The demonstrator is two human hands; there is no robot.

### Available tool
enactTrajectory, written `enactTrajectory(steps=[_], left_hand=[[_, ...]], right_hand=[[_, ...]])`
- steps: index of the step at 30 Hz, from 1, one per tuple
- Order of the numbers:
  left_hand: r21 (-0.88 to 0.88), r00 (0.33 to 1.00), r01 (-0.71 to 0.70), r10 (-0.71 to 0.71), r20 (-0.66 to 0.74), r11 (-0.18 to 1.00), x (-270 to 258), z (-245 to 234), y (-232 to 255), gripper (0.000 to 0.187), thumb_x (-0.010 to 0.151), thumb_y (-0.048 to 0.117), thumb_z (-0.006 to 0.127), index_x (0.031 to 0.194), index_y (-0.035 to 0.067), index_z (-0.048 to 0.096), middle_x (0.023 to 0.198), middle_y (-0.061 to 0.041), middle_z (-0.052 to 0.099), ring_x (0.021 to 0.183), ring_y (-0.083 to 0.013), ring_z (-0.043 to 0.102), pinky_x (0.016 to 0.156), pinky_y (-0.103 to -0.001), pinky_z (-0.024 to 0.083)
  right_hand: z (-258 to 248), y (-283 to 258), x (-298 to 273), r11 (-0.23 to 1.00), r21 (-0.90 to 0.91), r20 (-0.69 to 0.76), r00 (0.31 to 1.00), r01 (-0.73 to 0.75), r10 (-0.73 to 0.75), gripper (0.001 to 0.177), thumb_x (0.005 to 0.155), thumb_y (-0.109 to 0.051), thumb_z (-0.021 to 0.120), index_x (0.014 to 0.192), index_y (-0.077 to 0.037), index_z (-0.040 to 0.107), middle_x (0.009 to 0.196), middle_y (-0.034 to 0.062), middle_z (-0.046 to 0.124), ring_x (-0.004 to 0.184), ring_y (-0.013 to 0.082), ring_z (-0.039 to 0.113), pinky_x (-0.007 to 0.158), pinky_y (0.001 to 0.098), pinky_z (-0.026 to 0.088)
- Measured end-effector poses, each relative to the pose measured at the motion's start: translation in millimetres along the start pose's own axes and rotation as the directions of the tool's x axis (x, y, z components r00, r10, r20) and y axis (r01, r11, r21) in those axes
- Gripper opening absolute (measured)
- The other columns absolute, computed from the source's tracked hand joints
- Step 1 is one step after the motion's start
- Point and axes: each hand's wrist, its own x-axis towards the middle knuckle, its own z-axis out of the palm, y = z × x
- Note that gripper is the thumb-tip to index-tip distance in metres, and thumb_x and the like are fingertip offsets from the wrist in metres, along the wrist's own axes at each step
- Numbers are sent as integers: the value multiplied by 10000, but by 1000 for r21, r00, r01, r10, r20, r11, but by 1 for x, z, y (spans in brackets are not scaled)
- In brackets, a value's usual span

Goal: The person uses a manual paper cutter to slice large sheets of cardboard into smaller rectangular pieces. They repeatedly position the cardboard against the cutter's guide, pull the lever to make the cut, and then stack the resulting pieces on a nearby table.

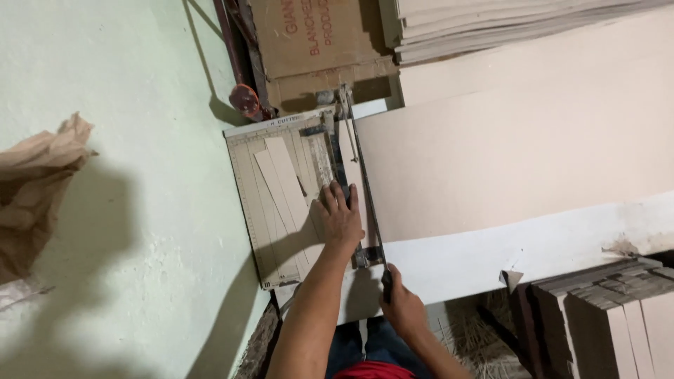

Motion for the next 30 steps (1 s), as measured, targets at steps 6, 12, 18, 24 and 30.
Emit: enactTrajectory(steps=[6,12,18,24,30], left_hand=[[329,929,-334,368,-45,883,-17,-1,-6,665,950,456,587,1454,203,234,1665,-199,4,1540,-464,21,1221,-671,-8],[268,678,-681,725,-119,681,-47,44,-26,44,953,70,636,981,105,633,1268,-134,527,1085,-298,590,1034,-494,362],[366,766,-562,633,-107,742,-29,108,-86,136,967,186,596,970,169,732,1168,-113,665,814,-294,673,724,-480,504],[261,879,-448,474,-42,855,-43,36,-111,179,1031,194,522,1158,139,636,1285,-132,551,1135,-356,597,882,-465,482],[-26,900,-376,359,-248,926,-45,-18,-75,548,981,256,672,1463,145,436,1429,-224,418,1354,-446,395,1051,-581,371]], right_hand=[[-182,-97,-69,925,320,272,955,-204,116,871,857,-605,575,1621,-371,229,527,15,446,519,178,480,582,327,349],[-137,4,26,509,806,168,941,-302,293,633,982,-478,517,1514,-159,393,1052,248,706,792,367,726,674,455,625],[-101,92,103,-70,984,178,875,-164,451,813,1046,-462,644,1529,-140,75,1180,143,560,883,294,641,731,405,533],[-85,126,83,-108,990,124,915,-89,383,351,1004,-326,713,933,-173,405,772,-58,379,621,180,555,536,259,453],[-82,69,84,115,976,130,921,-184,367,269,1024,-232,679,1037,-6,534,920,65,599,822,304,729,739,462,643]])
